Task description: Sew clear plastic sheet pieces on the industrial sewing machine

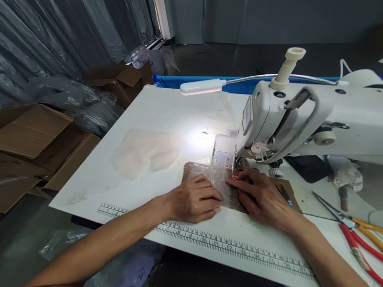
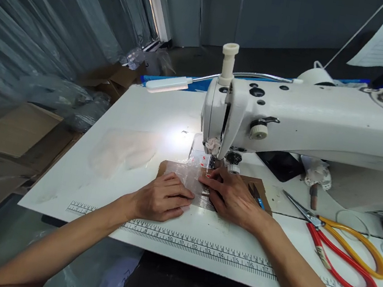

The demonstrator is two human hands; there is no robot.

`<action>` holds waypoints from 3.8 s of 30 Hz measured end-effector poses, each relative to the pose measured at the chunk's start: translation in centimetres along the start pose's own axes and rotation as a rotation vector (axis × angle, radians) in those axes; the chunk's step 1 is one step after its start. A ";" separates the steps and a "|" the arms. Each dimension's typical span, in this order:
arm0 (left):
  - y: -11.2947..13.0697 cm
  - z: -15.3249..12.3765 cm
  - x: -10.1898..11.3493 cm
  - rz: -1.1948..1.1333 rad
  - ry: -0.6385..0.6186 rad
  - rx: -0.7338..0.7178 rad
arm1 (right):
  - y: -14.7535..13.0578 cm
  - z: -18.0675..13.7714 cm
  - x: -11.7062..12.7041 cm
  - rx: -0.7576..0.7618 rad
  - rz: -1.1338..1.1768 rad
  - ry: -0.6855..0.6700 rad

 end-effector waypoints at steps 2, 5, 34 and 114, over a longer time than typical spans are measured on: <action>0.0 0.0 -0.1 -0.009 -0.001 0.004 | -0.1 0.1 0.0 -0.026 -0.024 -0.007; -0.1 0.0 -0.2 -0.029 0.002 0.013 | -0.1 0.0 0.3 -0.074 0.017 -0.008; -0.9 0.4 0.6 -0.113 0.168 0.109 | -0.4 -0.8 0.8 0.030 -0.033 -0.122; -5.5 4.6 -1.3 0.268 -0.264 0.127 | -0.2 -0.8 -0.4 -0.104 -0.069 0.072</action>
Point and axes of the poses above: each hand's wrist, its own z-axis towards the middle knuckle, its own x-axis out of the back of the hand, y = z × x, the point moved 3 cm from there along z, towards the middle knuckle, and after that the axes turned 2 degrees about z, right-handed, at the moved point
